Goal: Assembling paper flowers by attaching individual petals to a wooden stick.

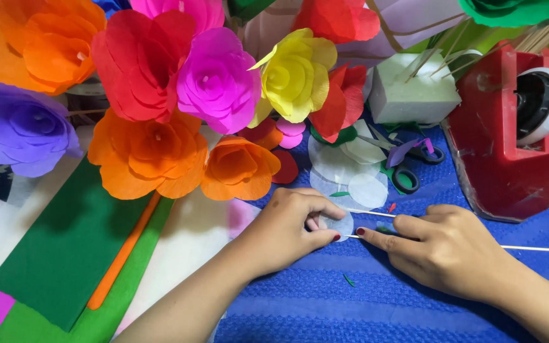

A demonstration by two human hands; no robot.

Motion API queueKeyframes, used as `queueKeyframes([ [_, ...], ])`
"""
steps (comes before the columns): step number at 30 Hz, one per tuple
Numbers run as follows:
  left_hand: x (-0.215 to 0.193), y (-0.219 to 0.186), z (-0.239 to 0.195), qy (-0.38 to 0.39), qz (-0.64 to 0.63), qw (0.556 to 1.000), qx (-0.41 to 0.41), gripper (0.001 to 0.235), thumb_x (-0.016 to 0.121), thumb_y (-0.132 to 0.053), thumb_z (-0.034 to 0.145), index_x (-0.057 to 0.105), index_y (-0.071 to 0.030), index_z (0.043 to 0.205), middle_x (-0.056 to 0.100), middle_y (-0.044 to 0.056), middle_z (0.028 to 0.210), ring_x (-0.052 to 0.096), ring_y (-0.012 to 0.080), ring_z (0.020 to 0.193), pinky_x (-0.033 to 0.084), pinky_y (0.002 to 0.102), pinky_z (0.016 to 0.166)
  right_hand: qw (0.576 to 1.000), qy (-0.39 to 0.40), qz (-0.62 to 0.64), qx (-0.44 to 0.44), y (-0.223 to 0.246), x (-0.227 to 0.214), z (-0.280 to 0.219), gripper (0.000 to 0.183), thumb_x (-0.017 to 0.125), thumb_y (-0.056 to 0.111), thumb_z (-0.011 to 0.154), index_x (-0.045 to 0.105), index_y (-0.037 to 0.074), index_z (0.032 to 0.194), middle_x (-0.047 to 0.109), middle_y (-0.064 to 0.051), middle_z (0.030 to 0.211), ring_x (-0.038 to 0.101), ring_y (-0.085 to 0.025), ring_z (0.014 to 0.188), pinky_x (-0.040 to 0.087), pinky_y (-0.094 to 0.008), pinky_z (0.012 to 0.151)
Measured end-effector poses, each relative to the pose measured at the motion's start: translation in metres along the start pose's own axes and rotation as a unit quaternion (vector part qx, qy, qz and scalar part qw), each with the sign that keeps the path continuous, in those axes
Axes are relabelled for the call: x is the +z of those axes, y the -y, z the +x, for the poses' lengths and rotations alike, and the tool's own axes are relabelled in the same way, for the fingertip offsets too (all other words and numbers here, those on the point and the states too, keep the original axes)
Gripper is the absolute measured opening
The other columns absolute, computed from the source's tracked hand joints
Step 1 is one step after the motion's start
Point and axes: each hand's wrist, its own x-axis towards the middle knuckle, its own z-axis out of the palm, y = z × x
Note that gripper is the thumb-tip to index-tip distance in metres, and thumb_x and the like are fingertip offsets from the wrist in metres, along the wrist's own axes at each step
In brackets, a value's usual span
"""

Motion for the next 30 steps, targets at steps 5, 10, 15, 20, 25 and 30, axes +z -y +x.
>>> queueKeyframes([
  [5, 0.001, -0.003, 0.001, -0.003, 0.003, 1.000, -0.003, 0.021, 0.078, -0.010, 0.081, 0.081, -0.017, 0.100, 0.075, -0.002, 0.088, 0.061, 0.0082, 0.067, 0.052, 0.022, 0.067, 1.000, 0.028, 0.000, 0.002, -0.001, 0.002, 0.002, 0.037, 0.065, 0.024, 0.093, 0.068, 0.023, 0.130, 0.059, 0.004, 0.073, 0.052, -0.023, 0.042, 0.044, -0.038, 0.042],
  [10, 0.003, -0.005, -0.001, -0.014, -0.024, 0.999, 0.036, 0.019, 0.070, -0.005, 0.087, 0.079, -0.016, 0.099, 0.075, -0.001, 0.085, 0.064, 0.0104, 0.071, 0.052, 0.025, 0.068, 0.999, 0.048, -0.016, -0.021, 0.003, -0.003, 0.007, 0.034, 0.062, 0.019, 0.094, 0.069, 0.016, 0.128, 0.057, 0.003, 0.072, 0.052, -0.023, 0.046, 0.044, -0.039, 0.045],
  [15, 0.005, -0.004, -0.002, 0.037, 0.033, 0.990, 0.130, 0.023, 0.062, 0.001, 0.090, 0.076, -0.006, 0.107, 0.075, 0.007, 0.097, 0.072, 0.0228, 0.091, 0.055, 0.032, 0.085, 0.998, 0.043, -0.031, -0.041, 0.006, -0.007, 0.011, 0.028, 0.059, 0.016, 0.099, 0.068, 0.010, 0.124, 0.048, 0.003, 0.068, 0.051, -0.019, 0.049, 0.042, -0.036, 0.047],
  [20, 0.004, -0.008, -0.001, 0.042, 0.019, 0.995, 0.086, 0.023, 0.066, 0.003, 0.086, 0.075, -0.009, 0.103, 0.077, 0.005, 0.100, 0.073, 0.0206, 0.093, 0.054, 0.030, 0.086, 0.999, 0.027, -0.007, -0.019, 0.006, 0.000, 0.005, 0.031, 0.060, 0.017, 0.098, 0.068, 0.013, 0.128, 0.051, 0.003, 0.070, 0.050, -0.019, 0.049, 0.043, -0.036, 0.050],
  [25, 0.004, -0.009, -0.001, 0.042, -0.008, 0.999, 0.027, 0.025, 0.067, 0.001, 0.085, 0.078, -0.013, 0.103, 0.078, 0.001, 0.100, 0.073, 0.0157, 0.089, 0.054, 0.026, 0.083, 0.998, 0.050, 0.032, 0.018, 0.004, 0.007, -0.003, 0.037, 0.058, 0.020, 0.097, 0.066, 0.018, 0.133, 0.056, 0.003, 0.077, 0.050, -0.024, 0.049, 0.046, -0.038, 0.052],
  [30, 0.003, -0.013, -0.001, 0.045, -0.010, 0.998, 0.029, 0.028, 0.066, 0.002, 0.084, 0.079, -0.014, 0.104, 0.079, 0.002, 0.104, 0.074, 0.0166, 0.094, 0.055, 0.026, 0.086, 0.998, 0.049, 0.029, 0.026, 0.007, 0.009, -0.002, 0.033, 0.056, 0.018, 0.098, 0.068, 0.016, 0.129, 0.052, 0.001, 0.073, 0.049, -0.026, 0.047, 0.045, -0.041, 0.049],
])
